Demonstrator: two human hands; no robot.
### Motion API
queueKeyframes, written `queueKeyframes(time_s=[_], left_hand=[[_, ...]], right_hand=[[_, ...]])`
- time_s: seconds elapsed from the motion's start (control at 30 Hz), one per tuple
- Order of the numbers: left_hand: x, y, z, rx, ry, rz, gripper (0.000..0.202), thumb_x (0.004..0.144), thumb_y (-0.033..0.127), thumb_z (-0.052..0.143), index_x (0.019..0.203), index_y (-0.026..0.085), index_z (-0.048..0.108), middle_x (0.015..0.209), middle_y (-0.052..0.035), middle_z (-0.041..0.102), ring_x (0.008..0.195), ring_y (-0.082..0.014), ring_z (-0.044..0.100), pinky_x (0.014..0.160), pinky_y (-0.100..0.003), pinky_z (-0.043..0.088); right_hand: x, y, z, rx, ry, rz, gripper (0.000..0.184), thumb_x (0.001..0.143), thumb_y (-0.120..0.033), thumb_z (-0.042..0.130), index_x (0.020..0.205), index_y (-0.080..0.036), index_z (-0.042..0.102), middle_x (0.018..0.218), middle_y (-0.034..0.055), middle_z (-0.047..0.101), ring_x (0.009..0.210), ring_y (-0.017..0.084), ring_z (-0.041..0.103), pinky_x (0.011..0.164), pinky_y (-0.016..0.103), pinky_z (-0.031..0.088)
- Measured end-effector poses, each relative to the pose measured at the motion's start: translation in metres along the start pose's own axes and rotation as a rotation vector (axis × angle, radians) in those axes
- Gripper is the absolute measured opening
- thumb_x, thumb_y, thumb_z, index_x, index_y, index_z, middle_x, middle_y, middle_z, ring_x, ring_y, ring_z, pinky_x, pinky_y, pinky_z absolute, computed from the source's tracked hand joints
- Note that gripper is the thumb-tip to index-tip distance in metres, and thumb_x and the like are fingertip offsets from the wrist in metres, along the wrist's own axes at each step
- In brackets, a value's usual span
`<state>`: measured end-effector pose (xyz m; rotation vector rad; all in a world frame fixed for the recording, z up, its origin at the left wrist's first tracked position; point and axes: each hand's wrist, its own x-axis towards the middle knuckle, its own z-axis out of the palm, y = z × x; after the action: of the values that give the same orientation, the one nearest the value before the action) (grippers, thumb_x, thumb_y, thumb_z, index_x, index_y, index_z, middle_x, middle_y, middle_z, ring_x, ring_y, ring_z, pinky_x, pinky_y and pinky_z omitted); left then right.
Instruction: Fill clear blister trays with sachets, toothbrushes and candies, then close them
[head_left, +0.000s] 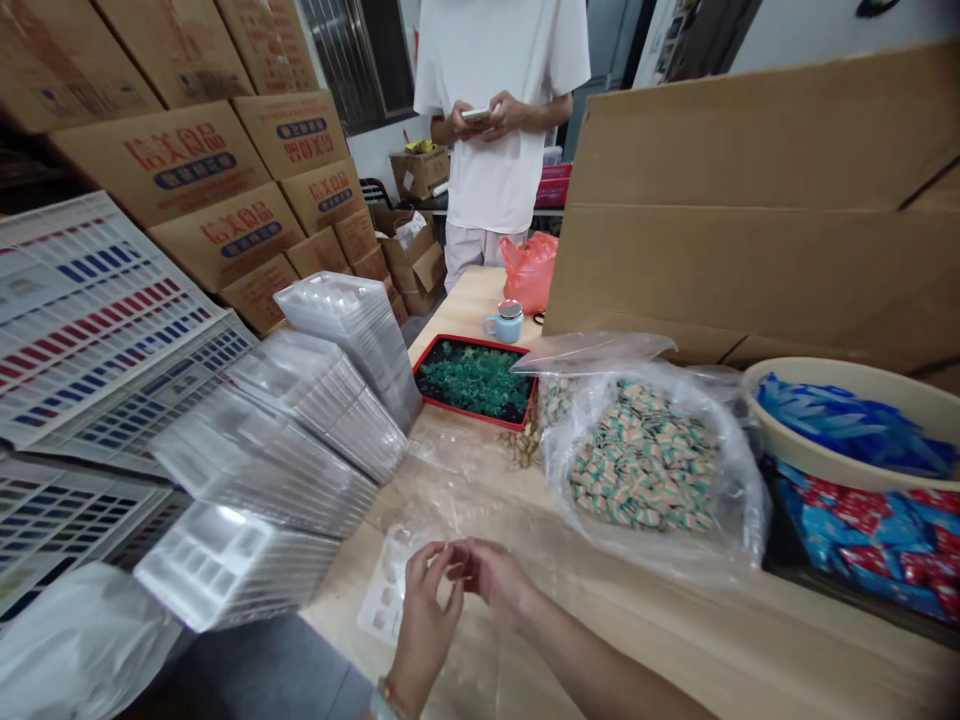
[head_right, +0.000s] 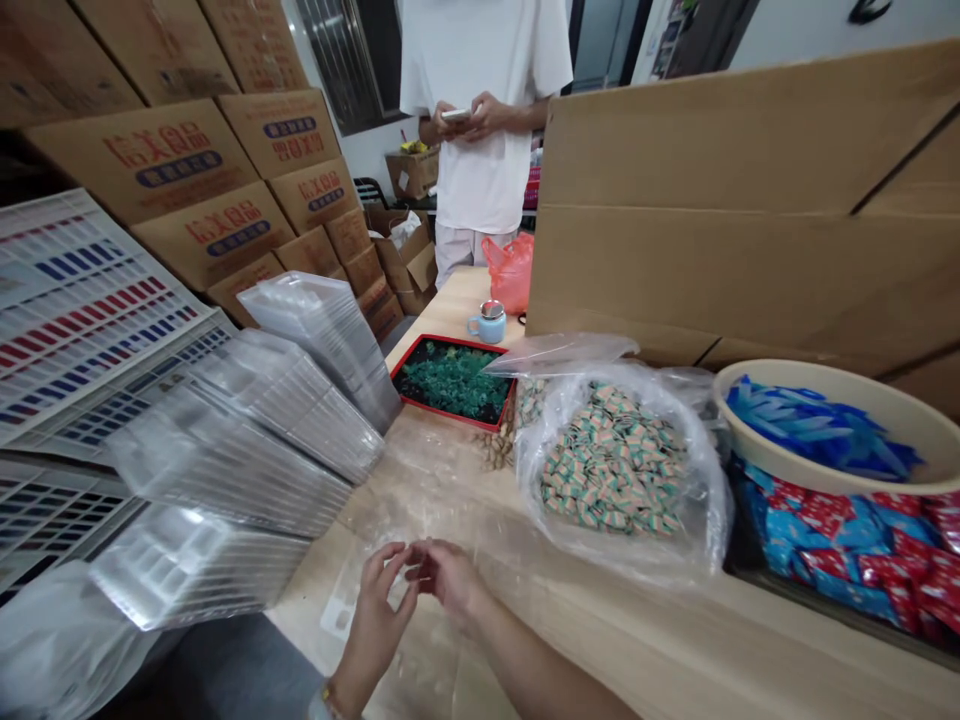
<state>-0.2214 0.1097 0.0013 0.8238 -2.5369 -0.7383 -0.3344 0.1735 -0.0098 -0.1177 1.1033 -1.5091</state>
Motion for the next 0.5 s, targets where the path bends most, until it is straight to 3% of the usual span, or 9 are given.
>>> queueKeyframes(time_s=[0.1,0.23,0.33,0.4,0.5], left_hand=[[0.007,0.007,-0.004,-0.002,-0.007,0.040,0.030,0.077,0.020,0.049,0.107,0.019,0.053,0.106,-0.0106,0.049,0.103,-0.0208,0.047,0.086,-0.040,0.045],[0.018,0.016,-0.009,-0.011,-0.039,0.108,0.027,0.078,0.023,0.049,0.104,0.021,0.057,0.105,-0.0107,0.051,0.102,-0.0210,0.049,0.083,-0.038,0.047],[0.022,0.015,-0.007,0.030,-0.009,0.137,0.026,0.078,0.026,0.049,0.102,0.020,0.058,0.105,-0.0109,0.052,0.100,-0.0211,0.051,0.081,-0.037,0.048],[0.022,0.005,-0.003,0.079,0.037,0.157,0.027,0.078,0.028,0.050,0.102,0.020,0.059,0.104,-0.0110,0.053,0.099,-0.0216,0.052,0.080,-0.037,0.048],[0.021,-0.022,0.009,0.105,0.030,0.255,0.030,0.074,0.030,0.052,0.103,0.023,0.059,0.101,-0.0095,0.058,0.093,-0.0225,0.055,0.076,-0.036,0.050]], right_hand=[[-0.011,-0.015,0.006,0.277,-0.016,0.046,0.029,0.057,-0.037,0.069,0.069,-0.013,0.061,0.064,0.0031,0.059,0.061,0.012,0.055,0.061,0.026,0.040],[-0.020,-0.025,0.000,0.195,0.002,0.043,0.031,0.051,-0.037,0.072,0.064,-0.014,0.055,0.059,0.0003,0.058,0.055,0.011,0.054,0.060,0.029,0.042],[-0.013,-0.037,-0.010,-0.079,0.070,0.025,0.024,0.059,-0.034,0.064,0.062,-0.015,0.049,0.055,-0.0021,0.054,0.048,0.011,0.051,0.054,0.028,0.042],[-0.001,-0.059,-0.017,-0.433,0.214,-0.126,0.014,0.067,-0.027,0.054,0.062,-0.016,0.047,0.052,-0.0025,0.051,0.047,0.011,0.051,0.051,0.026,0.041],[0.023,-0.115,-0.024,-0.893,0.437,-0.405,0.009,0.072,-0.020,0.046,0.065,-0.016,0.050,0.059,0.0013,0.056,0.059,0.013,0.054,0.059,0.025,0.041]])
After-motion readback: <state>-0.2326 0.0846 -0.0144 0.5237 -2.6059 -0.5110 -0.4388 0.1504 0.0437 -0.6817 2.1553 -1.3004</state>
